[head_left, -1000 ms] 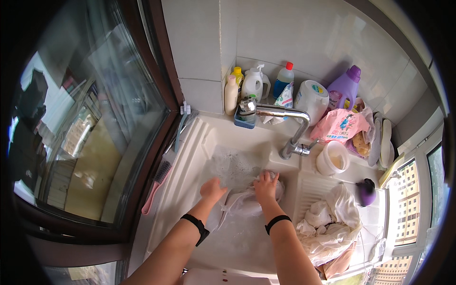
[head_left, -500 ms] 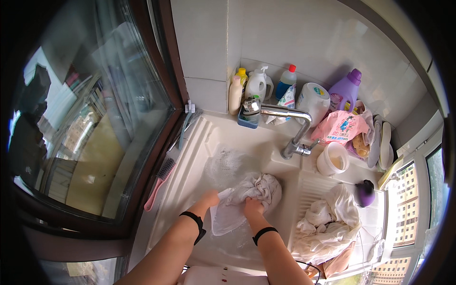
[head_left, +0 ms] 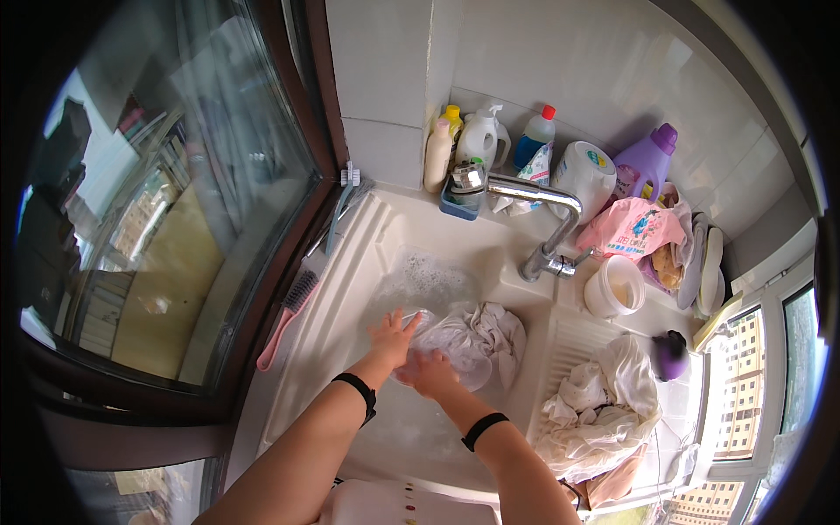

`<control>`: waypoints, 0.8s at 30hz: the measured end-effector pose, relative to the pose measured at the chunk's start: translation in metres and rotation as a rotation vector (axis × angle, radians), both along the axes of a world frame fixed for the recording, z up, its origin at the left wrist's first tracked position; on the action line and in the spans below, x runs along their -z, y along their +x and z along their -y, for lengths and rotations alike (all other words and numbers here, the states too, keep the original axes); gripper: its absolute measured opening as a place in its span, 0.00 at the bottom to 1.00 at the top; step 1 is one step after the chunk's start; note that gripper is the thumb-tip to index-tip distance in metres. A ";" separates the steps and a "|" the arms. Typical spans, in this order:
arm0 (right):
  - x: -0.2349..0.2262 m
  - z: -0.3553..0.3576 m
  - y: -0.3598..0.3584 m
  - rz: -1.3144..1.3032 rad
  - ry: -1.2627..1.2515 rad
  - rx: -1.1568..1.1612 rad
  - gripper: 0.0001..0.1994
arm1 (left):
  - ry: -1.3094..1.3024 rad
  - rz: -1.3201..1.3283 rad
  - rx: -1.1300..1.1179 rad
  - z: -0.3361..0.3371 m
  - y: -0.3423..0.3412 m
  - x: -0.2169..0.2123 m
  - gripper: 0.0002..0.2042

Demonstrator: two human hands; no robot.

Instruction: The person washes white clothes by hand in a laundry sink, submerging them in water, scrubbing the fabric against itself, and wringing out the items one by one.

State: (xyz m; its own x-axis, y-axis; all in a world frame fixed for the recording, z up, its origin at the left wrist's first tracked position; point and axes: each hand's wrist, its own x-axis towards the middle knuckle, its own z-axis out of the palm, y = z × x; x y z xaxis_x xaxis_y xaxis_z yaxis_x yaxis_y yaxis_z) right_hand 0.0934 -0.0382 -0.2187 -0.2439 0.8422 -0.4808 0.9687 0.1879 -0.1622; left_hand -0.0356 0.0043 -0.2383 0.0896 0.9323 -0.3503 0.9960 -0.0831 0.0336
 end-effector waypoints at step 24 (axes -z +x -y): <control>0.089 -0.009 0.046 0.229 -0.003 -0.353 0.18 | -0.106 0.494 -0.507 -0.012 -0.005 0.079 0.24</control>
